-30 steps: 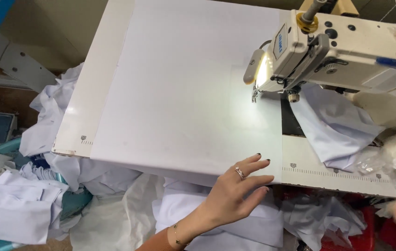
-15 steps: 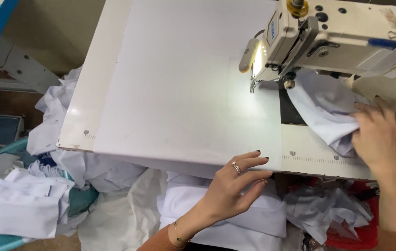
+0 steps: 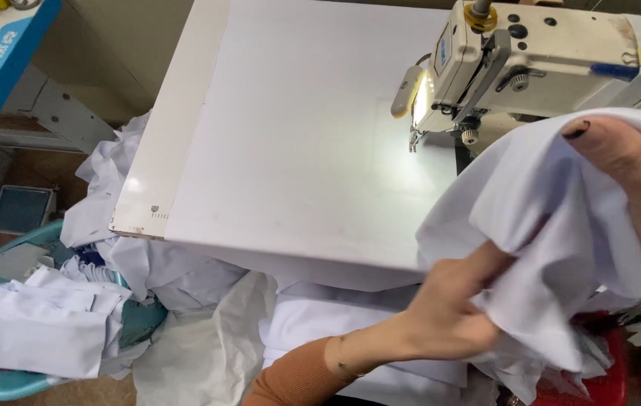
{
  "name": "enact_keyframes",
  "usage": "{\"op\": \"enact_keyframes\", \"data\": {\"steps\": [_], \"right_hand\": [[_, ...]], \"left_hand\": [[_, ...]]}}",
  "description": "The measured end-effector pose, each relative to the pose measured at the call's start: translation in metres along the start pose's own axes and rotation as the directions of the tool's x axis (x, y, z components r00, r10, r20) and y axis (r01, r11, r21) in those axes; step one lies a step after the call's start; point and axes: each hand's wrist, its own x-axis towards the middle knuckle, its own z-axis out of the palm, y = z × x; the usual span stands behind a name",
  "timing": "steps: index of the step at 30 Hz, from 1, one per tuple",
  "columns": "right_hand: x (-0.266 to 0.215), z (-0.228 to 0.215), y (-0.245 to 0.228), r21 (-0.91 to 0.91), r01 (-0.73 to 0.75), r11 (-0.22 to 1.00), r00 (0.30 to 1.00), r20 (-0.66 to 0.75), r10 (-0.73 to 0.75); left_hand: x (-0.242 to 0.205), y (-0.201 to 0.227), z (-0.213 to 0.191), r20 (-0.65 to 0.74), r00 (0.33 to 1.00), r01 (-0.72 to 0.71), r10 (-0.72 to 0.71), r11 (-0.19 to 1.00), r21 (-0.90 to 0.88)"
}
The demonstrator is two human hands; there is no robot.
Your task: A person is seen unfolding and smoothing out pieces of white fabric on a sewing machine table, preparing them for the sewing process.
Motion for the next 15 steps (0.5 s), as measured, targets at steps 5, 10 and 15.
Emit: {"op": "enact_keyframes", "data": {"steps": [5, 10, 15], "right_hand": [[0.060, -0.062, 0.037, -0.528, 0.118, 0.841, 0.954, 0.294, 0.051], [0.079, -0.010, 0.017, -0.567, -0.022, 0.824, 0.770, 0.516, 0.376], [0.039, 0.031, 0.069, -0.847, 0.412, 0.336, 0.902, 0.430, -0.021]], "left_hand": [[-0.036, -0.008, -0.081, -0.259, 0.948, 0.193, -0.183, 0.981, 0.012], [-0.060, -0.005, -0.259, -0.485, 0.839, 0.469, -0.247, 0.781, 0.413], [-0.045, -0.037, -0.326, -0.696, 0.692, 0.711, -0.191, 0.346, 0.612]]}}
